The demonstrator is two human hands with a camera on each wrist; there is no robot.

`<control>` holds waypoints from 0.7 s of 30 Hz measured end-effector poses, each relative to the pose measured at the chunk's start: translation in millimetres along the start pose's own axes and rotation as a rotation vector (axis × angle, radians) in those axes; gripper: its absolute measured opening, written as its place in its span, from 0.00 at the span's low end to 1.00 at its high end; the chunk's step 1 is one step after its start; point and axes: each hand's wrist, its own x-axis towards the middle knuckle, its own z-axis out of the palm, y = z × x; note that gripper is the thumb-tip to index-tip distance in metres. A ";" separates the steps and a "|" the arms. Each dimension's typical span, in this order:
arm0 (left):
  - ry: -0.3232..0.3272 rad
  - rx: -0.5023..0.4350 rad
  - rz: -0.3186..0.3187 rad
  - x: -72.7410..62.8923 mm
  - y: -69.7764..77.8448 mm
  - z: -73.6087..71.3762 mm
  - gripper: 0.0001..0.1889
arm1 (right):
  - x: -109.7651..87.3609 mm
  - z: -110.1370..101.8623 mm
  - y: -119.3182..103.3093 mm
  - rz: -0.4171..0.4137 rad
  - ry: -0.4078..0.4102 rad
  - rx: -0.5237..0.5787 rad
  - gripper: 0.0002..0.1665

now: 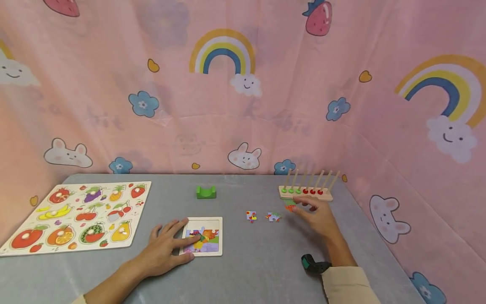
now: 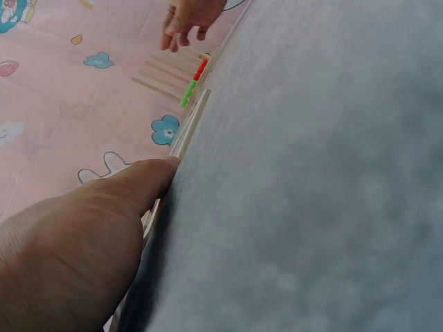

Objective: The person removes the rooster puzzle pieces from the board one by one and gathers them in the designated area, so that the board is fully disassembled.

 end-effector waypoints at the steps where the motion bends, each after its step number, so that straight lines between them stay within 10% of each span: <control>1: -0.002 0.003 0.000 0.2 -0.1 0.3 0.25 | -0.9 0.1 3.3 0.004 -0.004 -0.013 0.18; 11: -0.002 -0.015 0.002 0.2 0.2 -1.1 0.24 | -9.2 -2.8 24.4 0.153 -0.088 -0.059 0.20; 21: -0.007 -0.006 -0.001 0.3 -1.0 0.2 0.25 | -9.9 4.9 35.7 0.075 -0.114 -0.166 0.16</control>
